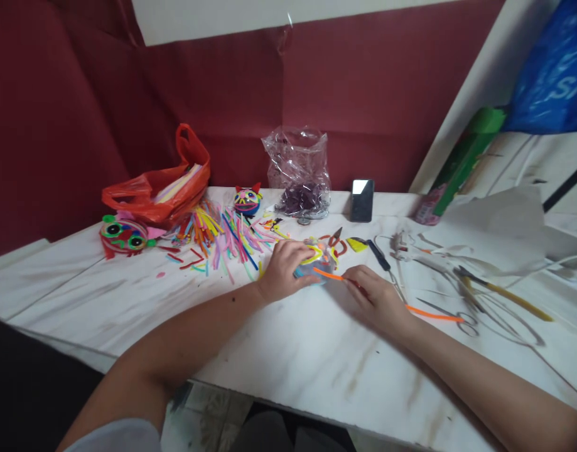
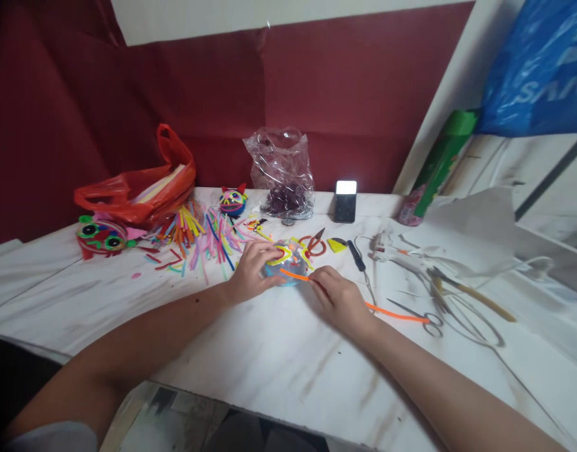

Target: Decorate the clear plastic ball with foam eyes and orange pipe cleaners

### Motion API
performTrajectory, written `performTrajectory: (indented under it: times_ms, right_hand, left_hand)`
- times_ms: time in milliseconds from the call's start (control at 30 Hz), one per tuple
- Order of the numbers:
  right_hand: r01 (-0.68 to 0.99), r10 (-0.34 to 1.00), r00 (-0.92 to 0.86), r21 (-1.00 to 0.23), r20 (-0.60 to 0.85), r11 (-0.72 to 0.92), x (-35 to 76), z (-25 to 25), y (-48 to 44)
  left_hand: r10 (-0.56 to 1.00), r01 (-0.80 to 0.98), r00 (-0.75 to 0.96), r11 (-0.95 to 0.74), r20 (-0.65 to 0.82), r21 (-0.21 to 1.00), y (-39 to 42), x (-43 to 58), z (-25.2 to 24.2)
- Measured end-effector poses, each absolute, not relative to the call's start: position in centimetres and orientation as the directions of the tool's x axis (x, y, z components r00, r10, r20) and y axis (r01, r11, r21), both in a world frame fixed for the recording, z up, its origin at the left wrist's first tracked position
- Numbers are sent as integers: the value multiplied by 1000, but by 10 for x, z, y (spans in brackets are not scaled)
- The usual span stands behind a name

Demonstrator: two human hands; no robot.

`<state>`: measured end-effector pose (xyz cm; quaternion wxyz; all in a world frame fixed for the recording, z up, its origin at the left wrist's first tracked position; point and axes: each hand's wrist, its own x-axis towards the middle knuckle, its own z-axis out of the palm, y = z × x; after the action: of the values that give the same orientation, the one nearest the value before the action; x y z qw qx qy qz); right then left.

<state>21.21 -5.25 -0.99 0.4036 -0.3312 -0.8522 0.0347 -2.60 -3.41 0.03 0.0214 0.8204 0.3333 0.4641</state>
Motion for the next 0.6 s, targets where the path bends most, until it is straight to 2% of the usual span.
performTrajectory:
  times_ms: [133,233,333,433,600]
  right_hand:
    - [524,564,-463,-301,684,796,213,-10,-55]
    - [533,548,-457,-277,701,800,213,-10,-59]
    - [543,543,-455,-263,706,797,213,-11,-61]
    - [564,542,-453,-243,708,789,212,-13,-63]
    - [610,551,-429,-220,716,761,211,-13,-65]
  left_hand:
    - [478,512,451,-830,754,220,-49,-18,12]
    - [464,507,507,-842,726,184,-56,-12,17]
    - [438,545,556,-834,707,88,-58,-11,19]
    - [420,604,573,-797,704,-16,-60,-12,19]
    - [380,620,580,-780,721,-88,-60,-14,20]
